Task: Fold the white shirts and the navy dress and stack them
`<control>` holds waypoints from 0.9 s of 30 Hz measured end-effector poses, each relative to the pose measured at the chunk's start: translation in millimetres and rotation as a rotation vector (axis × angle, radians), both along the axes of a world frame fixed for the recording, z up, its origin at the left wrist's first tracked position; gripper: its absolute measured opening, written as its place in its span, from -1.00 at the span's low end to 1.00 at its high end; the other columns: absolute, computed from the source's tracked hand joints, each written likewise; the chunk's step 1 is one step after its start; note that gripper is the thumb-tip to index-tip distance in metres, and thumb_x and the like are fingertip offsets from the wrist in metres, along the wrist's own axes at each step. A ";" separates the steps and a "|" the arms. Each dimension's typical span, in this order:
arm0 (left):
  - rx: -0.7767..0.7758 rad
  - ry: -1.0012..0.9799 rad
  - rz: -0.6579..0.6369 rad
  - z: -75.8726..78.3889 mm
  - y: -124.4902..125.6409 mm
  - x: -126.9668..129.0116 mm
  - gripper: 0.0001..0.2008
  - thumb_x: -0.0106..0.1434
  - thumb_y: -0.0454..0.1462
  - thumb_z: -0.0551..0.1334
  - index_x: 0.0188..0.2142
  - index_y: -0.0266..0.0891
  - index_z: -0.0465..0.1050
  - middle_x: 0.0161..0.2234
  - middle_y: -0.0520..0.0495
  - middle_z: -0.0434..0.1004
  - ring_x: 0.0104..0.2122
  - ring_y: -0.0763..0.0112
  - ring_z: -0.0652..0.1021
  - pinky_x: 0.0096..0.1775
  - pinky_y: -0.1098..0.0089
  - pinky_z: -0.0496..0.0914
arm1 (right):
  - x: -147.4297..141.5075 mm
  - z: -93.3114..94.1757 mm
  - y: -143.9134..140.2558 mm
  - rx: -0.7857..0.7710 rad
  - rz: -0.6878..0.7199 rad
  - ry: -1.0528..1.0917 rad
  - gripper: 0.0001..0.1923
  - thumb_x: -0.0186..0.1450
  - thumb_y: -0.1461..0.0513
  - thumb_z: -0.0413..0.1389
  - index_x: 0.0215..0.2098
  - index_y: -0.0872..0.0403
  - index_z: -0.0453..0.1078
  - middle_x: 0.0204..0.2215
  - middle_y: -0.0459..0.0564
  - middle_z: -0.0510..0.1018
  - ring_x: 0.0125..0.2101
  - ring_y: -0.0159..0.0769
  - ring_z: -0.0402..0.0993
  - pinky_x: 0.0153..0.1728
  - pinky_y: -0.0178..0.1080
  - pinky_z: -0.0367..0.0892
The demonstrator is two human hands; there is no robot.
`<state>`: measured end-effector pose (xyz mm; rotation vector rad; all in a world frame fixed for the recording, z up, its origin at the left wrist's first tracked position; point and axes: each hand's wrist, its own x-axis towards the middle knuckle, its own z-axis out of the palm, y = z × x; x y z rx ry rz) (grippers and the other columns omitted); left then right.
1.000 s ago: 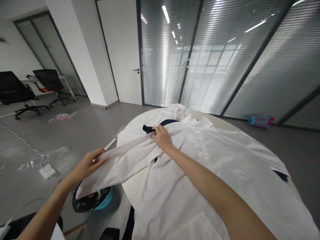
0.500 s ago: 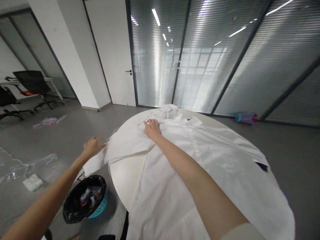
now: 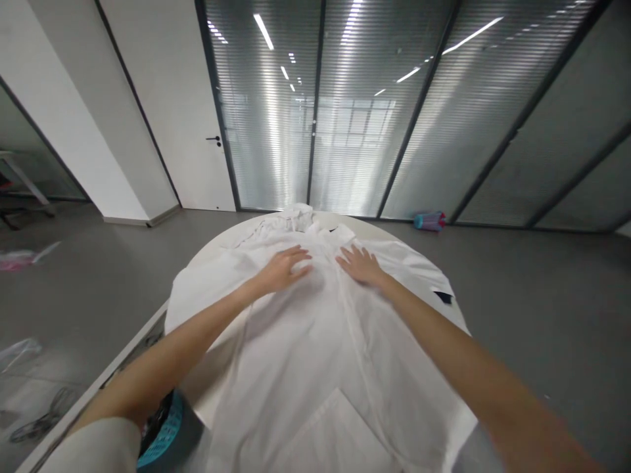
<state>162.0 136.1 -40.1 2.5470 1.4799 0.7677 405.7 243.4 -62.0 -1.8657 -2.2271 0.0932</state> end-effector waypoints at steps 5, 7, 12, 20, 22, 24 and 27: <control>-0.192 0.208 -0.086 -49.7 0.7 54.5 -0.49 0.46 0.00 0.03 0.30 -0.12 0.28 0.37 -0.22 0.15 0.37 0.00 0.15 0.31 -0.12 0.01 | 20.8 -30.8 -7.0 -0.099 0.071 -0.062 -0.35 0.43 -0.20 -0.13 0.40 -0.21 0.10 0.42 0.04 0.05 0.36 0.11 -0.03 0.26 0.21 -0.01; -0.160 0.236 -0.049 -56.5 -2.3 58.5 -0.52 0.47 -0.04 0.04 0.28 -0.12 0.29 0.37 -0.22 0.15 0.35 0.04 0.19 0.31 -0.08 0.02 | 22.9 -35.8 -6.1 -0.089 0.116 -0.078 -0.31 0.43 -0.22 -0.21 0.43 -0.21 0.03 0.44 0.04 -0.01 0.38 0.17 -0.11 0.27 0.27 -0.11; -0.085 0.195 -0.083 -26.5 -53.1 65.1 -0.68 0.46 -0.11 0.08 -0.06 -0.22 0.52 0.04 -0.22 0.51 0.03 0.16 0.49 0.07 0.20 0.31 | 36.1 -32.1 -19.0 0.084 0.273 0.026 -0.48 0.47 -0.03 -0.08 0.24 0.05 0.36 0.30 0.17 0.28 0.29 0.02 0.12 0.29 0.11 -0.01; -0.455 0.341 -0.222 6.3 -206.8 68.8 -0.58 0.28 0.12 0.25 -0.37 -0.20 0.39 -0.40 -0.02 0.51 -0.42 0.26 0.53 -0.37 0.33 0.22 | 89.4 7.9 -124.4 0.018 0.681 0.398 -0.75 0.43 0.13 0.02 -0.19 0.05 0.51 -0.22 0.03 0.56 -0.15 -0.22 0.45 -0.03 -0.16 0.32; -0.474 0.317 -0.242 7.3 -227.2 75.7 -0.77 0.33 -0.08 0.27 -0.30 -0.19 0.38 -0.34 -0.01 0.53 -0.37 0.26 0.54 -0.36 0.33 0.23 | 107.4 25.2 -163.5 -0.124 0.678 0.397 -0.71 0.42 0.09 0.04 -0.29 0.06 0.50 -0.35 -0.03 0.54 -0.32 -0.29 0.43 -0.21 -0.23 0.32; -0.506 0.250 -0.366 8.4 -244.4 86.2 -0.96 0.37 -0.26 0.21 -0.20 -0.15 0.37 -0.27 0.02 0.54 -0.31 0.30 0.56 -0.31 0.35 0.28 | 127.5 41.3 -203.7 -0.350 0.660 0.339 -0.67 0.41 0.05 0.05 -0.35 0.08 0.50 -0.46 -0.07 0.51 -0.43 -0.33 0.39 -0.36 -0.28 0.27; -0.524 0.211 -0.699 1.5 -267.8 103.1 -0.80 0.37 -0.33 0.20 -0.03 -0.09 0.36 -0.17 0.00 0.56 -0.25 0.31 0.58 -0.24 0.36 0.36 | 156.9 53.4 -257.9 -0.651 0.614 0.192 -0.71 0.33 0.02 0.17 -0.23 0.07 0.54 -0.40 -0.06 0.55 -0.41 -0.31 0.44 -0.38 -0.29 0.26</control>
